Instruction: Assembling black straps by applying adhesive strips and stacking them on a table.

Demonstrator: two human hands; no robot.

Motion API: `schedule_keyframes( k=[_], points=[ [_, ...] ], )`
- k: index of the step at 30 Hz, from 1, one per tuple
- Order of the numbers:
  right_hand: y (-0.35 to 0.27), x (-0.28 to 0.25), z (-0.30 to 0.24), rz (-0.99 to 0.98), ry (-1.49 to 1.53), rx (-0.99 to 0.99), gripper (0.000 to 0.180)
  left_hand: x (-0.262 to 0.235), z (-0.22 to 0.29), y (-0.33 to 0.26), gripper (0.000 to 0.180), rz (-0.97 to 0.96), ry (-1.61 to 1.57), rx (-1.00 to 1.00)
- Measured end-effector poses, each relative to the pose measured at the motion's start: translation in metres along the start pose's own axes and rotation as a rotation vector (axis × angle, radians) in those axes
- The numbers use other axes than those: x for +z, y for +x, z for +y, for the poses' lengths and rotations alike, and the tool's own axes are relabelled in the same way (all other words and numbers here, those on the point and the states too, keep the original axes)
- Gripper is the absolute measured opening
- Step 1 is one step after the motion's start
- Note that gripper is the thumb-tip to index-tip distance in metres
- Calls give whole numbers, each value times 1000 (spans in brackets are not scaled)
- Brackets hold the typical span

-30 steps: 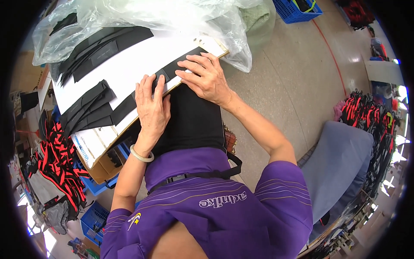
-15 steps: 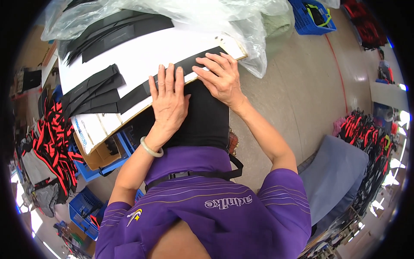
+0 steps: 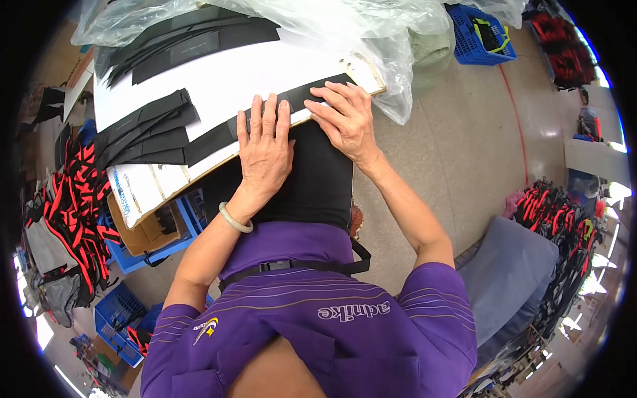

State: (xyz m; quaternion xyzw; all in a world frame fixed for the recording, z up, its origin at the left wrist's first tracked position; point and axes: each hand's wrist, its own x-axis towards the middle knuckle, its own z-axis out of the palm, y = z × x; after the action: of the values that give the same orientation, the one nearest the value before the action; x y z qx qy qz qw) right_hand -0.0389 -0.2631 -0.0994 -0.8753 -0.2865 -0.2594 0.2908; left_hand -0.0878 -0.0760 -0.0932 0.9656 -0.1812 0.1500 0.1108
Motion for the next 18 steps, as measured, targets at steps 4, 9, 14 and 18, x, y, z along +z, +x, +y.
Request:
schedule_keyframes(
  k=[4,9,14,18],
  points=[
    [0,0,1,8,-15,-13,24,1,1,0,75,13,-8,-6],
    [1,1,1,11,1,-20,22,2,0,0,75,14,9,-16],
    [2,2,0,14,-1,-21,22,-1,0,0,75,-1,55,-8],
    [11,-4,-8,3,42,39,18,-1,2,0,70,4,58,-10]
  ],
)
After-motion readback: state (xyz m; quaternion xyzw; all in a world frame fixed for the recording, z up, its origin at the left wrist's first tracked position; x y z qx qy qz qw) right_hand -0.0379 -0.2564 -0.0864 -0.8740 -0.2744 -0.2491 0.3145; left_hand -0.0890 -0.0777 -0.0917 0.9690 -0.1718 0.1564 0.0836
